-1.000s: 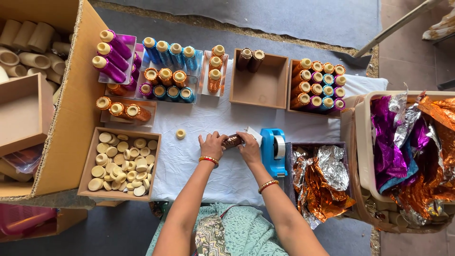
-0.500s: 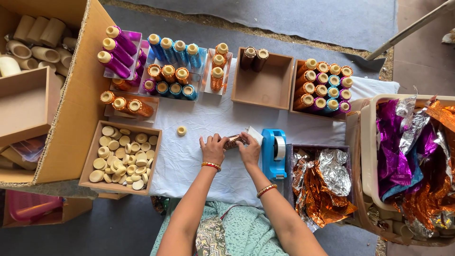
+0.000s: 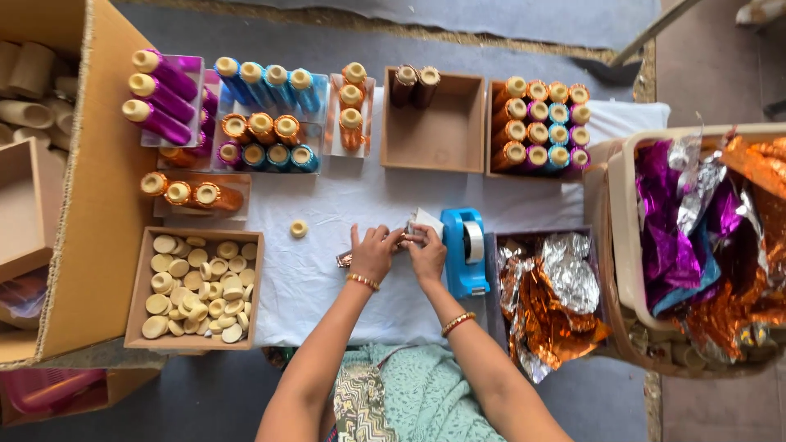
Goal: The person sits at a table and wraps small cylindrical objects with metallic foil. They pick up a cylinder, place it on a sheet of foil, roll it up, and secure the ends with tape. The wrapped items are then placed into a cardboard box.
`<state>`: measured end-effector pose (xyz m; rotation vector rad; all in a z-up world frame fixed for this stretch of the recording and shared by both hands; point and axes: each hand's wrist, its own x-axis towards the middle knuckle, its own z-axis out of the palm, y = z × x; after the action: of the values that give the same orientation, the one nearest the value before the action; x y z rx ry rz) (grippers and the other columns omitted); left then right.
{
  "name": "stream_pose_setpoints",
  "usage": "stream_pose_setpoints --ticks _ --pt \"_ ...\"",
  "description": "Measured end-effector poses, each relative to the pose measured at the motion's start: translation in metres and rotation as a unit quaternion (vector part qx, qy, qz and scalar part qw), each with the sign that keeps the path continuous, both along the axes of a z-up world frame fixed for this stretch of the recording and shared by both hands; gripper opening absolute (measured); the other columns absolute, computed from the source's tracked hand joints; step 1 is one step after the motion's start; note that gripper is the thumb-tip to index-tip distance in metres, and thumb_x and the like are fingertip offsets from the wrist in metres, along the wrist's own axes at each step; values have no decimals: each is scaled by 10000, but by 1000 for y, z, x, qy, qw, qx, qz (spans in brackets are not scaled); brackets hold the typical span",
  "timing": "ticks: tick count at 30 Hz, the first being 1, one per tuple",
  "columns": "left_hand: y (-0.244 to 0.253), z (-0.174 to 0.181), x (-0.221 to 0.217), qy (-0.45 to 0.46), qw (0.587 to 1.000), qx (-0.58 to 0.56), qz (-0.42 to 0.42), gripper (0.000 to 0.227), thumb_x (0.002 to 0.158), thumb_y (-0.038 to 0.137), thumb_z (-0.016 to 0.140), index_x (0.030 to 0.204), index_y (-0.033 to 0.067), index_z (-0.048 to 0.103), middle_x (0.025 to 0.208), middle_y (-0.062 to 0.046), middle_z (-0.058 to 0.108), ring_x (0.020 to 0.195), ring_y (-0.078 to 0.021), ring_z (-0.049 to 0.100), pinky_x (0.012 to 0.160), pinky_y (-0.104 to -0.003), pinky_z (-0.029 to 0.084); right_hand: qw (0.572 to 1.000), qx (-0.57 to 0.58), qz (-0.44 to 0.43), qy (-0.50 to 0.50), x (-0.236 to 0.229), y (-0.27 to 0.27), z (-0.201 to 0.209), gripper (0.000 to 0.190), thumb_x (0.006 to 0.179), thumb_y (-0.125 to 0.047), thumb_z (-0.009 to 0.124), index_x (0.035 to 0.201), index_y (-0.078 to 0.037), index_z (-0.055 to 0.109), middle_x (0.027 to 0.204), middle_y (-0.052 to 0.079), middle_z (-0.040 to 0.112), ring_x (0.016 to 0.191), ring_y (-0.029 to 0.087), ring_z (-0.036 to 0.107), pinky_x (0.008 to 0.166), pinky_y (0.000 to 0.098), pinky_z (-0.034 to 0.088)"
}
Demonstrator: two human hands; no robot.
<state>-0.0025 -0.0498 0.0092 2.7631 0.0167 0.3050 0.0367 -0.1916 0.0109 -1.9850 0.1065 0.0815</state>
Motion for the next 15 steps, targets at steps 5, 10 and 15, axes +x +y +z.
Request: stream_pose_setpoints --ticks 5,10,15 --pt "2 -7 42 30 996 -9 -83 264 868 345 712 1131 322 733 1019 7 625 943 -197 653 1084 -697 331 1000 -9 -19 -3 1 -1 6 367 774 -33 812 1111 -55 670 913 78 811 835 149 787 728 264 587" --pt "12 6 52 88 978 45 -186 141 861 417 711 902 284 731 972 5 619 929 -197 662 1074 -731 316 996 -17 -43 79 3 4 16 404 755 -52 838 1124 -79 674 921 68 808 780 176 761 678 297 567" --pt "18 13 54 93 971 38 -219 180 878 454 688 906 279 722 964 2 619 934 -206 662 1065 -735 319 995 -81 -38 -52 -13 2 17 386 753 -53 823 1119 -79 702 945 92 788 845 240 728 744 333 546"
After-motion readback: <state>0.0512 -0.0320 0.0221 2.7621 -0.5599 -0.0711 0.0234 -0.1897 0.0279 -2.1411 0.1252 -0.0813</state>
